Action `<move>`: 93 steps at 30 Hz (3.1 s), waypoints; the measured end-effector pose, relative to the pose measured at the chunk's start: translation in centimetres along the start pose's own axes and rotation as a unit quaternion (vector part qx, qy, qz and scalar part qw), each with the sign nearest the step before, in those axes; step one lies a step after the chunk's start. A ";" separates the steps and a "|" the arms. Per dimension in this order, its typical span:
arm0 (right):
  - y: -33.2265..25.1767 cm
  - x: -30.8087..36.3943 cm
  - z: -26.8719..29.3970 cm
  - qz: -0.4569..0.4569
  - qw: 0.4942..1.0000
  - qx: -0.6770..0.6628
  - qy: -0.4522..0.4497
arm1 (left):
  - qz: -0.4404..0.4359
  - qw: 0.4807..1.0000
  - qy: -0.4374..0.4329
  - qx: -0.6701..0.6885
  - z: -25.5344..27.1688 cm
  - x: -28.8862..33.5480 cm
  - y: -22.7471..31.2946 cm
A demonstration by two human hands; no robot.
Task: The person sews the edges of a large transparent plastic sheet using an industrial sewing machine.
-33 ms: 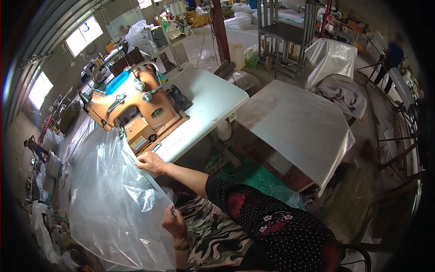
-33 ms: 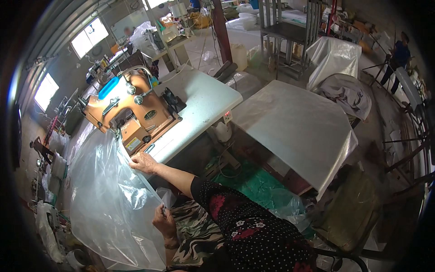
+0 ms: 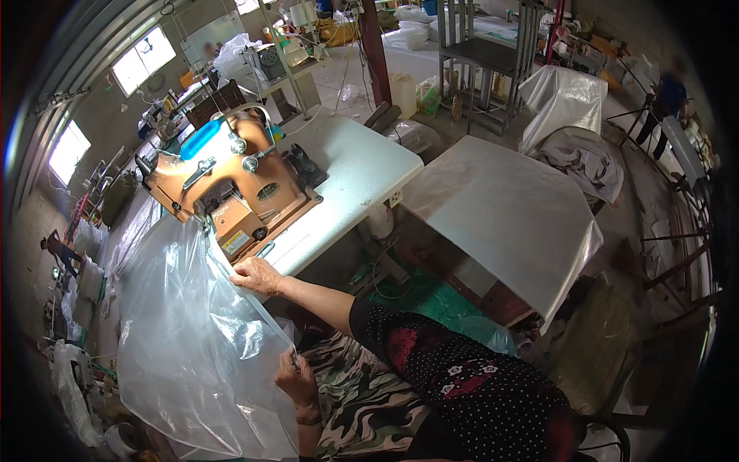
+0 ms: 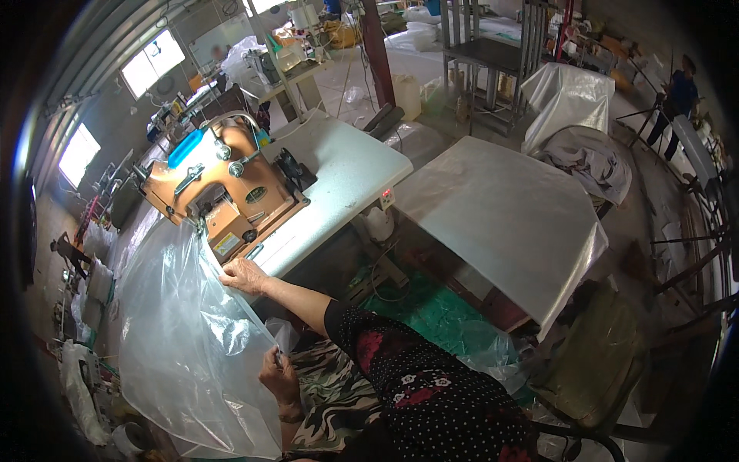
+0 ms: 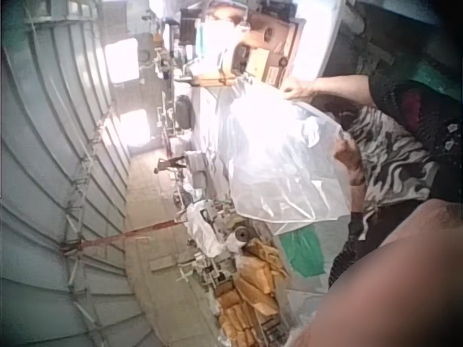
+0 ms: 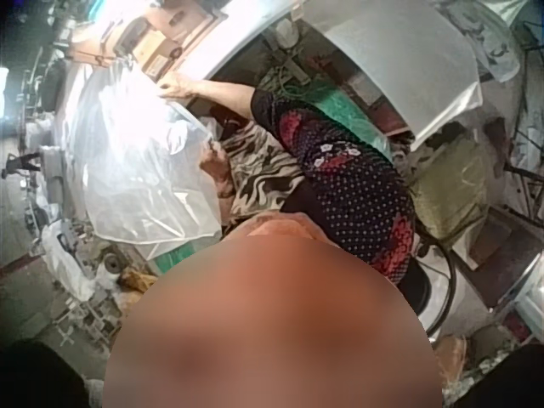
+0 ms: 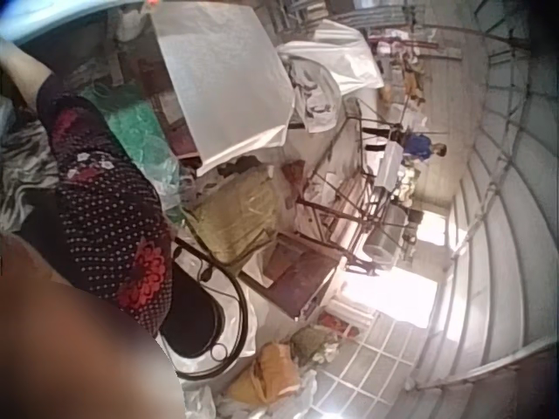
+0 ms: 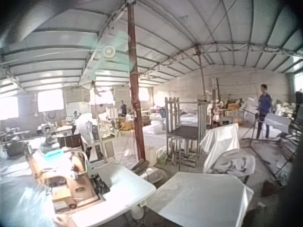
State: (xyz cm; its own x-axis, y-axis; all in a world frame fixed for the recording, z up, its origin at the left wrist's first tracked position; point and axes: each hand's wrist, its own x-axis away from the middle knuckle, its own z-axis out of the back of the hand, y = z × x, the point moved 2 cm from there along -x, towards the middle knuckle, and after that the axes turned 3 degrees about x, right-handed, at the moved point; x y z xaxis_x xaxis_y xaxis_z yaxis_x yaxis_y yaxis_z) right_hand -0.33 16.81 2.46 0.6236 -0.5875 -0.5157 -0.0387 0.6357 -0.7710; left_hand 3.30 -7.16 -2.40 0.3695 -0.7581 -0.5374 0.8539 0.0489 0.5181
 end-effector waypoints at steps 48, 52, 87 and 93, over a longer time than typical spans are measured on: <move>-0.2 0.0 0.2 -0.003 0.999 -0.039 -0.010 | -0.018 1.000 0.011 -0.007 0.2 -0.2 0.2; 0.3 -0.2 -0.1 0.003 1.000 -0.016 -0.006 | -0.003 1.000 0.003 -0.001 0.3 -0.2 0.3; 0.5 -0.2 -0.2 -0.004 1.000 -0.029 -0.010 | -0.009 1.000 0.008 0.000 -0.1 -0.2 -0.1; -0.3 -0.1 0.4 -0.003 0.999 -0.032 -0.014 | 0.000 1.000 0.008 0.000 -0.1 -0.1 -0.2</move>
State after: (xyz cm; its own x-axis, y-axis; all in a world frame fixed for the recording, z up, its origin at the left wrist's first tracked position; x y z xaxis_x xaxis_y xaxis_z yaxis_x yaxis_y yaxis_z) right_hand -0.07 16.83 2.88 0.6462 -0.5764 -0.5002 -0.0833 0.5983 -0.7969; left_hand 3.15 -7.02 -2.54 0.3748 -0.7479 -0.5479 0.8539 0.0483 0.5182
